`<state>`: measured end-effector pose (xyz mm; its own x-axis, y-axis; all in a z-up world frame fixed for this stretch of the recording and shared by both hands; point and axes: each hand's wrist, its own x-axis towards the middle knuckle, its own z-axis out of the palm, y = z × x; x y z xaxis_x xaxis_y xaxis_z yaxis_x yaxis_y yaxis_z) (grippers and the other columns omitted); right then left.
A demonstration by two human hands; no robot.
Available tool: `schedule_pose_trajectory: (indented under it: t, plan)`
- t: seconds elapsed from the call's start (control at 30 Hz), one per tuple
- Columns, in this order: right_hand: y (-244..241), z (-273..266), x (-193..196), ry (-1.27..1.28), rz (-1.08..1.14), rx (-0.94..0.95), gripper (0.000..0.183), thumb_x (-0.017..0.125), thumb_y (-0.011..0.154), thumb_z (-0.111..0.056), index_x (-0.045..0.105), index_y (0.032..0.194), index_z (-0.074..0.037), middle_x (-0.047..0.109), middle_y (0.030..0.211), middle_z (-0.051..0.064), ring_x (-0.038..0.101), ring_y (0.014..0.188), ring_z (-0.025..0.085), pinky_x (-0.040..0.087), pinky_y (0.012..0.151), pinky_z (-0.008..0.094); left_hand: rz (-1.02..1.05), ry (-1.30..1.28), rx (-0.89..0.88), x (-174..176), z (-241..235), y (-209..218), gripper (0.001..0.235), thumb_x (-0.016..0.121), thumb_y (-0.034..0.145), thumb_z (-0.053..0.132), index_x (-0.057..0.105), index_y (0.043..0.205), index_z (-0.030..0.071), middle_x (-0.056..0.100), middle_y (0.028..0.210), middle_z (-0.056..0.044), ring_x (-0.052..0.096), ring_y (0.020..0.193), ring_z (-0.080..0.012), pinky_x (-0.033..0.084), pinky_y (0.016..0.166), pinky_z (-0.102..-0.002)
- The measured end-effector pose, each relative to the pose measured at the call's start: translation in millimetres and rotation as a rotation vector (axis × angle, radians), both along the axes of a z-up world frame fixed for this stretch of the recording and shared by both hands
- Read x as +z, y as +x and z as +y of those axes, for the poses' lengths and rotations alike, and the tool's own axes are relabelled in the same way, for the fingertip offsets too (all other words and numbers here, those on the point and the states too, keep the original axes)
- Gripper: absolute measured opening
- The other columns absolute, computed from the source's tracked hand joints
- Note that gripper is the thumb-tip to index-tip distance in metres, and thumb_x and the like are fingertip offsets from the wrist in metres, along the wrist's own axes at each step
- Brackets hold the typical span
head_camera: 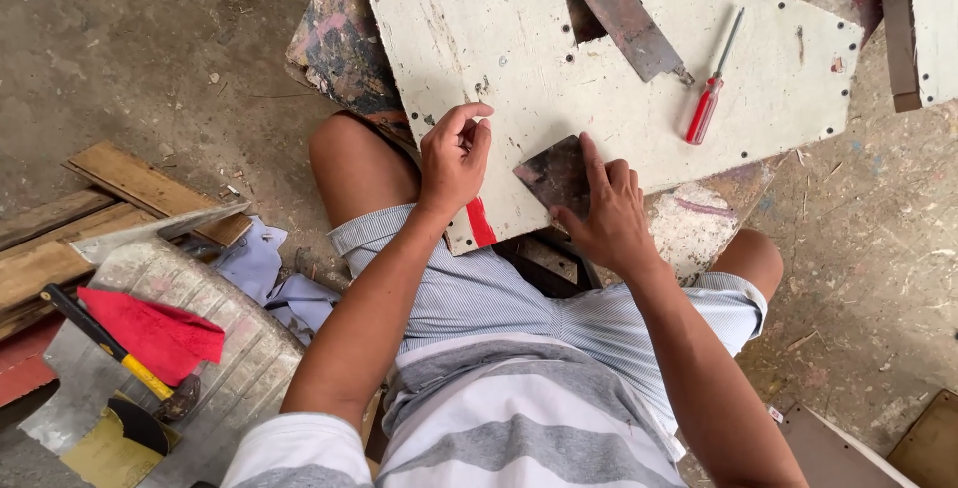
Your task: Finishing the edges of a large letter 'G' cutout by scraping and cleaning with a putty knife and screwdriver.
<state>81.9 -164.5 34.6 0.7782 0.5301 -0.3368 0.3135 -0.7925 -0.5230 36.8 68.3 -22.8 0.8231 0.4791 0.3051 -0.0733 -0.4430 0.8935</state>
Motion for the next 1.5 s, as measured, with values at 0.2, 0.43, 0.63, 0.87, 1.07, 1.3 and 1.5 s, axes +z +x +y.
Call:
schedule_pose_trajectory:
  t: [0.2,0.43,0.63,0.87,1.07,1.3,1.5]
  plan:
    - [-7,-9,-2,-0.032,0.021,0.027,0.097,0.072,0.089,-0.045,0.023,0.167,-0.016,0.049,0.116,0.017,0.051,0.109,0.035,0.043,0.092,0.045,0.017,0.013,-0.053,5,0,1,0.013,0.062,0.097,0.004,0.072,0.106,0.007,0.063,0.073,-0.007,0.064,0.061,-0.0185,0.054,0.054,-0.028]
    - [3,-17,-14,-0.046,0.010,0.142,0.098,0.076,0.085,-0.049,0.028,0.166,-0.023,0.048,0.121,0.014,0.050,0.111,0.032,0.043,0.094,0.043,0.039,0.004,-0.093,3,2,-1,0.013,0.063,0.099,0.006,0.071,0.109,0.006,0.065,0.078,-0.009,0.064,0.061,-0.0194,0.055,0.055,-0.028]
    - [12,-23,12,-0.087,0.050,0.319,0.091,0.079,0.083,-0.040,0.036,0.162,-0.025,0.048,0.119,0.011,0.046,0.110,0.029,0.041,0.094,0.041,0.048,-0.016,-0.118,9,2,-3,0.012,0.064,0.099,0.009,0.070,0.110,0.008,0.063,0.078,-0.008,0.060,0.056,-0.0177,0.053,0.051,-0.029]
    - [46,-74,44,0.398,0.246,0.001,0.085,0.074,0.089,-0.012,0.023,0.157,-0.014,0.054,0.118,0.038,0.058,0.104,0.052,0.046,0.096,0.059,0.130,-0.123,-0.274,6,-10,-13,0.008,0.078,0.089,0.005,0.076,0.097,0.006,0.074,0.082,-0.012,0.068,0.061,-0.0181,0.054,0.053,-0.029]
    - [55,-99,43,0.500,0.371,-0.477,0.076,0.061,0.097,-0.012,0.017,0.158,-0.023,0.046,0.139,0.036,0.056,0.119,0.040,0.053,0.095,0.055,0.172,0.108,-0.546,10,-44,-36,0.009,0.076,0.093,0.006,0.075,0.101,0.003,0.076,0.089,-0.012,0.071,0.079,-0.0198,0.064,0.066,-0.027]
    - [53,-95,42,0.475,0.397,-0.634,0.069,0.059,0.099,-0.014,0.024,0.158,-0.020,0.053,0.129,0.026,0.057,0.120,0.036,0.052,0.100,0.054,0.453,0.298,-0.712,9,-52,-36,0.019,0.070,0.096,0.025,0.078,0.107,0.012,0.075,0.098,-0.006,0.065,0.093,-0.0201,0.060,0.068,-0.034]
    - [68,-99,43,0.485,0.255,-0.588,0.059,0.056,0.104,-0.012,0.028,0.156,-0.017,0.053,0.132,0.025,0.056,0.124,0.039,0.047,0.106,0.059,0.465,0.411,-0.739,-3,-63,-32,0.014,0.073,0.094,0.021,0.079,0.101,0.011,0.067,0.088,-0.004,0.062,0.098,-0.0234,0.059,0.069,-0.035]
